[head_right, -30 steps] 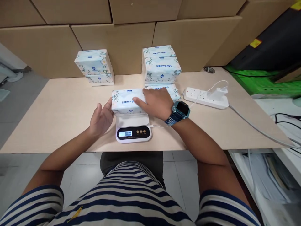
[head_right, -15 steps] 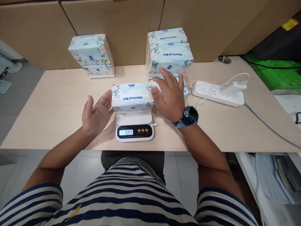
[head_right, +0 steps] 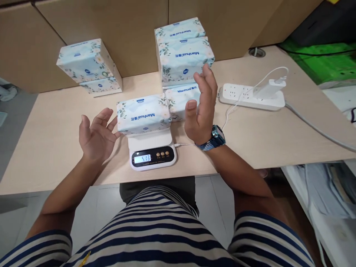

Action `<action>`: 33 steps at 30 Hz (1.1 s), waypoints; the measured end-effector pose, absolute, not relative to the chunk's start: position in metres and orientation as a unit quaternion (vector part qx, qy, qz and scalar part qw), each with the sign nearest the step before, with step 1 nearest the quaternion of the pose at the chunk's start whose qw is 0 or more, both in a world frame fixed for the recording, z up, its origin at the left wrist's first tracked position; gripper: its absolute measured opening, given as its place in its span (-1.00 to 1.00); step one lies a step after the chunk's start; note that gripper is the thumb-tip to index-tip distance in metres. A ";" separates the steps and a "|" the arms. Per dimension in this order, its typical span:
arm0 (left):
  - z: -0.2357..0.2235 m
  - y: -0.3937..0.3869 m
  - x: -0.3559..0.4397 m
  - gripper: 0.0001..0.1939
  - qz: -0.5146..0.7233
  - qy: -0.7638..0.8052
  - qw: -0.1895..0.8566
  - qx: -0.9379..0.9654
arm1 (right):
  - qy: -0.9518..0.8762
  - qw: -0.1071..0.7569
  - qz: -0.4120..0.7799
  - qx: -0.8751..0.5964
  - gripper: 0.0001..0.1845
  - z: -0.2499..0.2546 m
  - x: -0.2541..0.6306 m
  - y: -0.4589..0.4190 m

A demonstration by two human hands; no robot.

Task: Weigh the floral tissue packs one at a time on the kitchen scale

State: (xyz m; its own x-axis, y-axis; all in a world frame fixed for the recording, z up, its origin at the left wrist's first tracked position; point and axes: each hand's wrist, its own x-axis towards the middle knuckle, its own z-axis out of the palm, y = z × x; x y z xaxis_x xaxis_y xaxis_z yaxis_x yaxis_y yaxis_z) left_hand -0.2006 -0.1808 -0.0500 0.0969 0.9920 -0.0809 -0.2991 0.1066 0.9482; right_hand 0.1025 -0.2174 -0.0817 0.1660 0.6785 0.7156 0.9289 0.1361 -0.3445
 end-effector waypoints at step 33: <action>-0.083 -0.169 -0.202 -0.26 0.576 0.445 0.481 0.489 | -0.733 0.322 -0.046 -0.597 -0.08 -0.079 0.097 -0.220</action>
State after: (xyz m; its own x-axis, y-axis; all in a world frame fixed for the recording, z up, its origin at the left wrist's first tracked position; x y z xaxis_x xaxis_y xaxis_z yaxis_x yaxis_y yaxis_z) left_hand -0.2016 -0.1692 -0.0830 -0.0586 0.9890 0.1358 -0.1185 -0.1420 0.9828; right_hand 0.0974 -0.2201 -0.0794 -0.0797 0.8456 0.5279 0.9053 0.2830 -0.3168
